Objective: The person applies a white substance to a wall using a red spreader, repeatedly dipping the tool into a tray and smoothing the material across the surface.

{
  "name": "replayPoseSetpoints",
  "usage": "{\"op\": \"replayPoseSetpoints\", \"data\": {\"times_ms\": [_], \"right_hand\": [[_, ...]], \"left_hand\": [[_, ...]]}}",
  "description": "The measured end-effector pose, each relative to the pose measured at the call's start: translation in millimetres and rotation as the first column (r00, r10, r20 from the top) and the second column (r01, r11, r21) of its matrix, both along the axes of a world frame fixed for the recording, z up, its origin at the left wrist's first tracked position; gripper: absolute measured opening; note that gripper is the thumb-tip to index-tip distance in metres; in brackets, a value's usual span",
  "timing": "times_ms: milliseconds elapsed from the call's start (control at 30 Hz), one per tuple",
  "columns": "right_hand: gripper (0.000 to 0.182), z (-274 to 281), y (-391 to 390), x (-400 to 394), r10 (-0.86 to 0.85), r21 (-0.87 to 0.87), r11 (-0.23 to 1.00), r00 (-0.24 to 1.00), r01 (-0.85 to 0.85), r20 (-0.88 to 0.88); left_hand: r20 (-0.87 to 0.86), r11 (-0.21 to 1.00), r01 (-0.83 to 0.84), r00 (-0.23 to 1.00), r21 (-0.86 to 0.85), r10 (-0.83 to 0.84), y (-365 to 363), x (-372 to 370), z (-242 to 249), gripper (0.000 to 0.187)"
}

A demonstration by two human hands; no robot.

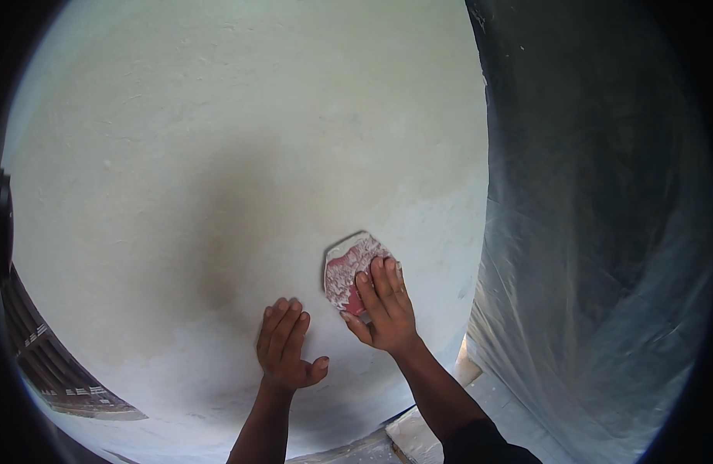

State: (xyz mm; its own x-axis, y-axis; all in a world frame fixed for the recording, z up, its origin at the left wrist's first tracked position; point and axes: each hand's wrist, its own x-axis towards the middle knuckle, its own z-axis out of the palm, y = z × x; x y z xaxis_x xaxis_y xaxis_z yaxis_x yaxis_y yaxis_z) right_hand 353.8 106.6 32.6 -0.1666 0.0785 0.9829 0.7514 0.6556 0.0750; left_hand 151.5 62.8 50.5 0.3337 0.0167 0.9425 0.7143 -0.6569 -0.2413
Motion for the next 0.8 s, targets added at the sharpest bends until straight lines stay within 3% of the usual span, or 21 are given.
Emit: {"op": "replayPoseSetpoints", "data": {"times_ms": [200, 367, 433, 667, 800], "right_hand": [[0.066, 79, 1, -15, 0.0, 0.095, 0.995, 1.0, 0.002, -0.027], [0.064, 30, 5, -3, -0.019, 0.026, 0.999, 1.0, 0.019, 0.007], [0.063, 19, 1, -1, -0.005, 0.027, 1.0, 0.998, 0.007, -0.057], [0.064, 74, 10, -11, -0.039, 0.061, 0.997, 0.997, 0.043, -0.06], [0.063, 32, 8, -1, -0.046, 0.035, 0.998, 0.998, 0.048, -0.047]], "left_hand": [[-0.033, 1.0, 0.01, 0.999, -0.017, -0.011, 0, -1, -3, 0.058], [-0.032, 1.0, 0.013, 0.999, -0.009, -0.014, 1, -2, -3, 0.058], [-0.035, 1.0, 0.016, 0.999, -0.019, -0.016, 0, -2, -2, 0.058], [-0.024, 1.0, 0.011, 1.0, -0.012, -0.011, 1, -1, -3, 0.057], [-0.027, 1.0, 0.018, 0.999, -0.018, -0.018, 1, -1, -2, 0.057]]}}
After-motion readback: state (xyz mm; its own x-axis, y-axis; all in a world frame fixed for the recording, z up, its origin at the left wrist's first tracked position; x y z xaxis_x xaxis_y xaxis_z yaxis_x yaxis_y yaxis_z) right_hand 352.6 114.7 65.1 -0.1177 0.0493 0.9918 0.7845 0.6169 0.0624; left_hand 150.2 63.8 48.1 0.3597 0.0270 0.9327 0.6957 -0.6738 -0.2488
